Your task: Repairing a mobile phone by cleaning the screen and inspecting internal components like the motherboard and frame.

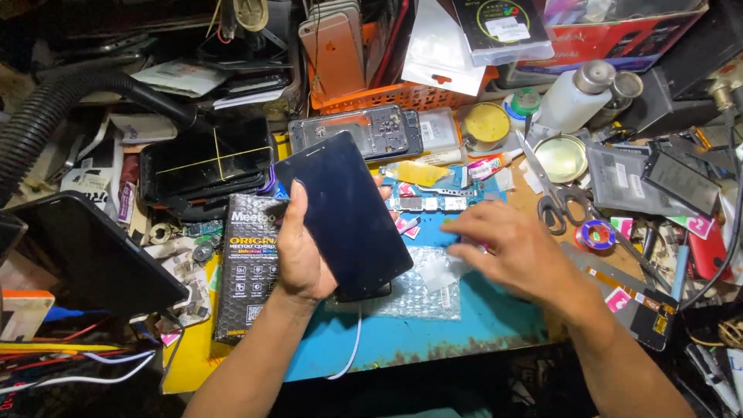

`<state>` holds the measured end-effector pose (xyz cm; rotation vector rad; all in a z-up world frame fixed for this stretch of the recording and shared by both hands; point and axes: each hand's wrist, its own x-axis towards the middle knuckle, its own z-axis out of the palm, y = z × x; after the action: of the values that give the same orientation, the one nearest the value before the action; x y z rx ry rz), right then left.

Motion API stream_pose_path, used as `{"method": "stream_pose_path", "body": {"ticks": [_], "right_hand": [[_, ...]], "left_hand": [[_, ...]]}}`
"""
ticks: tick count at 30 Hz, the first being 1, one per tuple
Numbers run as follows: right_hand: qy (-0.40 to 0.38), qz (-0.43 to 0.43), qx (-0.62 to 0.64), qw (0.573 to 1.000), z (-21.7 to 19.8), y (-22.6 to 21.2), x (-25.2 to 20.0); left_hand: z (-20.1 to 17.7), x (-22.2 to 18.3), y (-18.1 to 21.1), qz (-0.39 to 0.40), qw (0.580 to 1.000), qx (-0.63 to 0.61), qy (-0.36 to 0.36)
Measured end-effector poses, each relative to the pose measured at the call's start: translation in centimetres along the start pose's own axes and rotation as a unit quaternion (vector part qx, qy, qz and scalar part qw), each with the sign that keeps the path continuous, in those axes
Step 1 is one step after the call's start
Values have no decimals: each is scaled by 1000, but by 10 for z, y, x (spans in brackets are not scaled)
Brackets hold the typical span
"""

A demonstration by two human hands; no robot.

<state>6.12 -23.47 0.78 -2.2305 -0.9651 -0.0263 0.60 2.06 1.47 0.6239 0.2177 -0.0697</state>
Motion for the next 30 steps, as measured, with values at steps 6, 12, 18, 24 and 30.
{"method": "stream_pose_path", "body": {"ticks": [6,12,18,24,30], "right_hand": [[-66,7,-62,996,32,7,-14],[109,81,95,986,15,-5,-7],[160,51,194,967,2,-55,34],[243,-66,64,966,27,-53,66],[219,-23,121,968,37,-60,83]], "left_hand": [[-4,3,-8,31,998,-18,-51],[-3,-1,-18,-11,995,-39,-89],[24,-19,-14,32,988,-39,-144],[7,-22,-29,-18,991,-74,-106],[25,-28,-20,-25,985,-26,-166]]}}
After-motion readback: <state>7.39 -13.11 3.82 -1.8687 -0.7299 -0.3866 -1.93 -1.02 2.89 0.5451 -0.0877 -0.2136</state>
